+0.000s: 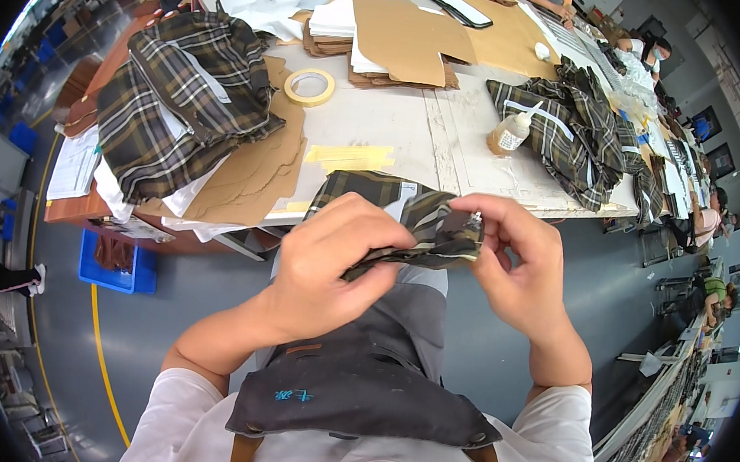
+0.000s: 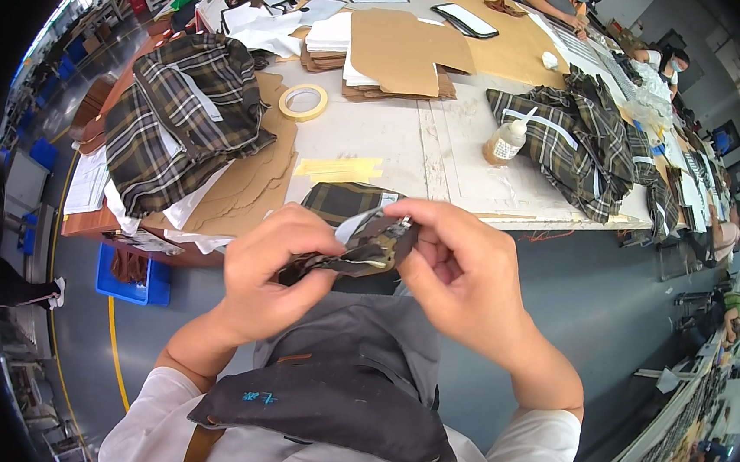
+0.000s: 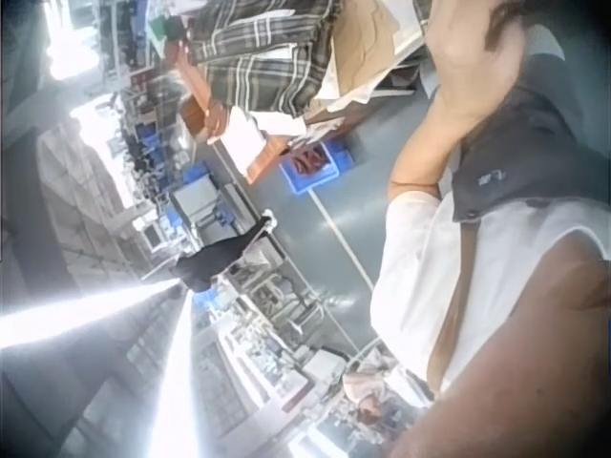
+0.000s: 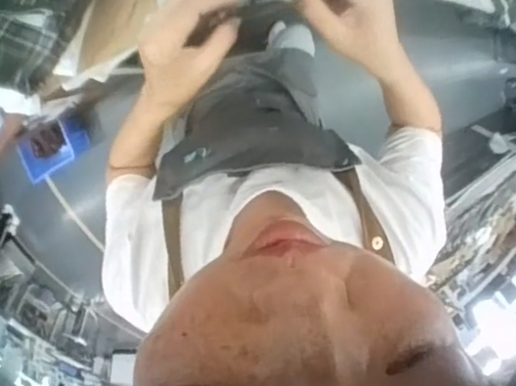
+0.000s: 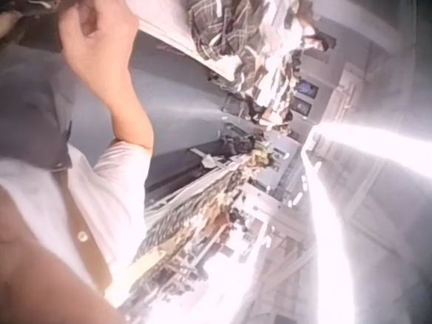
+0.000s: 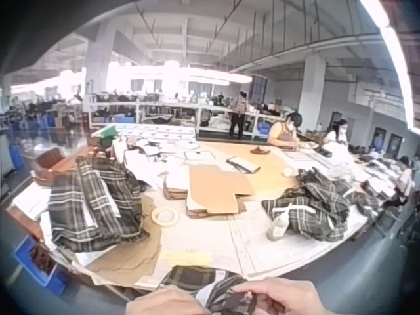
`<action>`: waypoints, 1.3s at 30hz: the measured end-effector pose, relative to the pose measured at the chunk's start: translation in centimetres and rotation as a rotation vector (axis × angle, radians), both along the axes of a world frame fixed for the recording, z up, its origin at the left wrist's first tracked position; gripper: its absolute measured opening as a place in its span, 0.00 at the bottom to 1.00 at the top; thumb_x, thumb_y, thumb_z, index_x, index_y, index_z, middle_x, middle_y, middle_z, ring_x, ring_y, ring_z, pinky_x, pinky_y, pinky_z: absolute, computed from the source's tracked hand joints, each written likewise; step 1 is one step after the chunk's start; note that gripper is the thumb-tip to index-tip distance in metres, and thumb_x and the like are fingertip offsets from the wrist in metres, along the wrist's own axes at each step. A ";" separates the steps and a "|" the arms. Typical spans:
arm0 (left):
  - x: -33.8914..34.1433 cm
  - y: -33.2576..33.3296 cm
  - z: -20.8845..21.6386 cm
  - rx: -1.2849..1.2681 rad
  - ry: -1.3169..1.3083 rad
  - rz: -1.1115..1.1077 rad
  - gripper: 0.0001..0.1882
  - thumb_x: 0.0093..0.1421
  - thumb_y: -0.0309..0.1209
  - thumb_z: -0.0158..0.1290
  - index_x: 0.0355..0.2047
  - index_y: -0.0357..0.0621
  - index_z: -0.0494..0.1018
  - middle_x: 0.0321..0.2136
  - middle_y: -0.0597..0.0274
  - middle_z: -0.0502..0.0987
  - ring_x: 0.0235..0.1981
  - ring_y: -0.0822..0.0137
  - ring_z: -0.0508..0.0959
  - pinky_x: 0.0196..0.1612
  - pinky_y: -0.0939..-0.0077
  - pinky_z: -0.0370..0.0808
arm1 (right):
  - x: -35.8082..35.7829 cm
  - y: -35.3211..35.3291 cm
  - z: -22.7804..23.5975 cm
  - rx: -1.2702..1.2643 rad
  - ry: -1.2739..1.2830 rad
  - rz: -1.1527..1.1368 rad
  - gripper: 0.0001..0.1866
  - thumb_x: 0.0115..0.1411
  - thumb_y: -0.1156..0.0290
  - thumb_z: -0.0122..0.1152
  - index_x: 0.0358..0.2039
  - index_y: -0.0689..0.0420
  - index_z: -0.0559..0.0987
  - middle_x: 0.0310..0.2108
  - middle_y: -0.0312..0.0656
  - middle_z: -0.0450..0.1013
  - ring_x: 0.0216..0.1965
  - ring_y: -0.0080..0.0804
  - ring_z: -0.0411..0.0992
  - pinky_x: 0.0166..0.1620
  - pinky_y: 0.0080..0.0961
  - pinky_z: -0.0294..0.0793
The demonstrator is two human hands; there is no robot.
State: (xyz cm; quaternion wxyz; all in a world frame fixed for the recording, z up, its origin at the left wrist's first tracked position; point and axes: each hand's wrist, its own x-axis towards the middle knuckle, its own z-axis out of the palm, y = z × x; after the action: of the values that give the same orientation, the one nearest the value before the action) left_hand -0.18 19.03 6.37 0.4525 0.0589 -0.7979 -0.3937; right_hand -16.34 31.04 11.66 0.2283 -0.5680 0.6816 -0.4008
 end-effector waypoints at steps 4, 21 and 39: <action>2.5 -0.2 1.2 0.094 -0.082 -0.036 0.11 0.42 0.15 0.53 0.28 0.36 0.74 0.24 0.59 0.75 0.23 0.71 0.73 0.26 0.80 0.69 | 0.7 0.8 -0.2 -0.305 0.313 0.116 0.14 0.41 0.82 0.58 0.33 0.64 0.74 0.29 0.43 0.69 0.25 0.32 0.67 0.29 0.20 0.68; 5.4 0.7 0.8 0.052 -0.107 -0.207 0.12 0.40 0.18 0.57 0.29 0.34 0.75 0.27 0.55 0.76 0.28 0.63 0.76 0.31 0.75 0.70 | 5.3 1.2 -2.8 -0.408 0.044 0.165 0.14 0.38 0.83 0.64 0.27 0.62 0.72 0.25 0.42 0.70 0.22 0.29 0.70 0.25 0.19 0.70; 9.2 5.3 1.8 -0.245 -0.037 0.065 0.17 0.34 0.15 0.53 0.29 0.37 0.76 0.25 0.57 0.73 0.26 0.59 0.76 0.26 0.70 0.73 | 6.1 2.7 -7.4 -0.744 0.163 0.059 0.19 0.30 0.86 0.60 0.28 0.58 0.73 0.27 0.42 0.70 0.23 0.35 0.67 0.24 0.22 0.66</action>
State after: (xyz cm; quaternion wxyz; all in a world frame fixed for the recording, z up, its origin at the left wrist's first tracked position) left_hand 9.01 24.32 8.16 0.4540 0.0364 -0.8460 -0.2772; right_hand -10.25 33.75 4.24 -0.0370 -0.6616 0.4889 -0.5673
